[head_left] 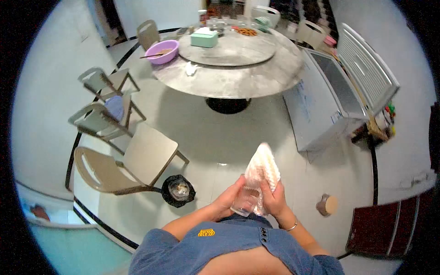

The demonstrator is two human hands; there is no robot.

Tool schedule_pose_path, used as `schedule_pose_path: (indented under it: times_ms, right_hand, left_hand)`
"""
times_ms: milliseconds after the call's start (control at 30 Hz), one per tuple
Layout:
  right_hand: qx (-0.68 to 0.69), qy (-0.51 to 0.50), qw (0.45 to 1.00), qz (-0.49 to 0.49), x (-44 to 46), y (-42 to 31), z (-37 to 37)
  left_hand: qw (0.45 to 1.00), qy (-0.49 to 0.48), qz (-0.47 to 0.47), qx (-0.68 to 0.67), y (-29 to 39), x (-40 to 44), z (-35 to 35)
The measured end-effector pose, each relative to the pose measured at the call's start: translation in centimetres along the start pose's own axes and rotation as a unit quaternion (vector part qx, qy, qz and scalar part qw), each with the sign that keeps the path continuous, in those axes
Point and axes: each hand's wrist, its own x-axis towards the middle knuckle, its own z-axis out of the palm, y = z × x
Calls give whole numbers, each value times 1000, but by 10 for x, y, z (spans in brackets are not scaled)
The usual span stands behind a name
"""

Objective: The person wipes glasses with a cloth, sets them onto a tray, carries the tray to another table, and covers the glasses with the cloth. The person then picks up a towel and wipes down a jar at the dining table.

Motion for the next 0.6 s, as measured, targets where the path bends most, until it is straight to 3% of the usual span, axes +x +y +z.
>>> schedule_pose_path:
  times_ms: [100,167,200,233,267,333,367,400,433,467,533,567,600]
  right_hand:
    - [-14,-83,996,3,8,-4,-6]
    - [-98,-210,967,-103,14,-19,-2]
    - [-89,-261,955,-109,12,-20,5]
    - [-202,-321,892,-245,13,-17,10]
    - [-196,-336,880,-272,11,-16,15]
    - [-179,-373,857,-307,13,-14,21]
    - [-195,-374,837,-348,18,-13,25]
    - [-207,-373,817,-388,19,-11,29]
    - [-194,-389,806,-401,20,-10,35]
    - [-139,-369,835,-384,22,-8,42]
    - [-86,-319,864,-380,20,-1,56]
    - [-77,-335,857,-384,14,-5,66]
    - [88,-329,908,-243,3,-11,78]
  left_hand:
    - [992,60,32,-104,-2,-1,-1]
    - [971,55,74,-221,-3,-6,-12]
    - [952,130,126,-245,3,-11,3]
    - [938,198,177,-224,5,-17,11]
    - [942,254,182,-119,4,-29,21]
    - [924,326,196,-30,-28,-38,-1]
    - [889,270,347,126,-72,-27,-46]
    - [897,283,329,85,-62,-35,-26]
    - [902,297,311,42,-53,-44,-5]
    - [904,311,294,-3,-43,-52,15]
    - [823,359,307,-316,-27,-59,37]
    - [828,360,330,-276,-27,-66,39]
    - [825,335,367,-269,-27,-71,36]
